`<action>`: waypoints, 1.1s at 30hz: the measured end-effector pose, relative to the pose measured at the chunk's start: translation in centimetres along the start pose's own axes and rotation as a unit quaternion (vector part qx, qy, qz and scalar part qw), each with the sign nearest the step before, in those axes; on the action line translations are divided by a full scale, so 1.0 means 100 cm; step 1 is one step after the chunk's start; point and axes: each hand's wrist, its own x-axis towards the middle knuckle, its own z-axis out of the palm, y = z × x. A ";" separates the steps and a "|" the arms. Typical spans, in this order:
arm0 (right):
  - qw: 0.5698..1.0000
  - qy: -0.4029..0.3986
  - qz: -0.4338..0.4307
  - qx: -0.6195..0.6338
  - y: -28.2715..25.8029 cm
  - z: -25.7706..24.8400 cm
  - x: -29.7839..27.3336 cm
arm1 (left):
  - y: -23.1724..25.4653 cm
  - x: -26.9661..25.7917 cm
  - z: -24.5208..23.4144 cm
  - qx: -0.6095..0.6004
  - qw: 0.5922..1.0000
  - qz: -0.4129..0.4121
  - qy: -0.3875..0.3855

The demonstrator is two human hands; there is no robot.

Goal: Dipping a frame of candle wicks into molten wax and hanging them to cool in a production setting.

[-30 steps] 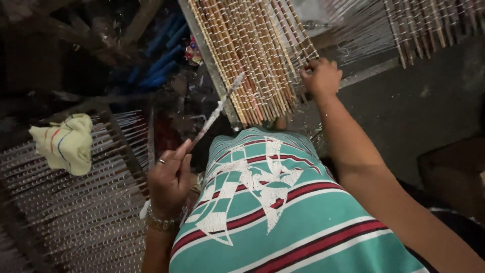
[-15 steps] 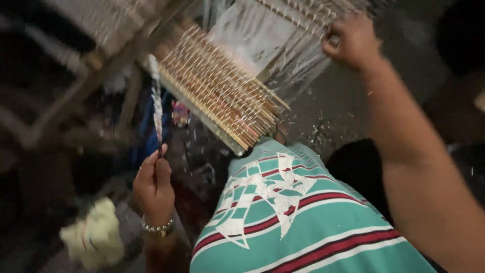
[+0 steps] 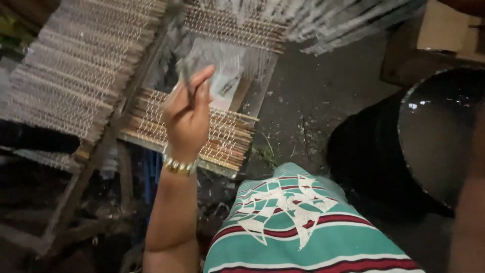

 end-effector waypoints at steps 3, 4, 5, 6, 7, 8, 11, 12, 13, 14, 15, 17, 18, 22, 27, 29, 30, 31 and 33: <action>0.999 0.003 0.013 0.042 0.007 -0.011 -0.043 | 0.010 0.024 0.038 -0.037 0.998 0.047 -0.022; 0.998 0.002 0.019 0.056 0.000 -0.023 -0.060 | 0.010 0.028 0.053 -0.033 0.996 0.061 -0.054; 0.997 0.001 0.025 0.070 -0.003 -0.047 -0.074 | 0.010 0.032 0.070 -0.029 0.993 0.074 -0.085; 0.997 0.002 0.032 0.065 -0.027 -0.062 -0.089 | 0.013 0.036 0.087 -0.037 0.993 0.076 -0.088; 0.999 0.011 0.006 -0.036 -0.051 -0.078 -0.103 | 0.017 0.039 0.105 -0.039 0.990 0.051 -0.129; 0.991 0.016 -0.018 -0.135 -0.075 -0.091 -0.118 | 0.021 0.042 0.123 -0.041 0.984 0.026 -0.172; 0.959 -0.005 -0.028 -0.281 -0.075 -0.096 -0.176 | 0.012 0.032 0.188 0.008 0.975 0.084 -0.207; 0.960 -0.007 -0.018 -0.281 -0.074 -0.096 -0.197 | 0.018 0.025 0.206 0.002 0.973 0.085 -0.214; 0.971 0.001 -0.015 -0.237 -0.072 -0.096 -0.217 | 0.024 0.017 0.224 0.027 0.971 0.066 -0.228; 0.981 0.011 -0.013 -0.192 -0.070 -0.095 -0.235 | 0.030 0.011 0.241 0.053 0.968 0.048 -0.240; 0.982 0.010 -0.005 -0.191 -0.066 -0.099 -0.248 | 0.039 0.007 0.255 0.049 0.966 0.049 -0.247; 0.986 0.023 -0.028 -0.163 -0.058 -0.105 -0.278 | 0.057 -0.006 0.281 -0.012 0.963 0.041 -0.265; 0.986 0.023 -0.020 -0.164 -0.054 -0.106 -0.294 | 0.063 -0.012 0.292 -0.016 0.961 0.043 -0.272; 0.982 0.012 0.029 -0.184 -0.032 -0.112 -0.357 | 0.087 -0.036 0.334 -0.053 0.943 -0.044 -0.326; 0.979 0.001 0.044 -0.198 -0.025 -0.124 -0.403 | 0.116 -0.057 0.376 -0.127 0.913 -0.127 -0.367; 0.972 -0.029 0.054 -0.227 -0.022 -0.128 -0.419 | 0.115 -0.064 0.390 -0.106 0.929 -0.106 -0.339; 0.971 -0.028 0.059 -0.228 -0.022 -0.130 -0.423 | 0.115 -0.066 0.396 -0.109 0.927 -0.103 -0.343; 0.972 -0.029 0.061 -0.223 -0.022 -0.131 -0.427 | 0.115 -0.068 0.402 -0.096 0.924 -0.098 -0.357; 0.971 -0.031 0.073 -0.224 -0.027 -0.133 -0.432 | 0.109 -0.073 0.410 -0.091 0.918 -0.088 -0.376</action>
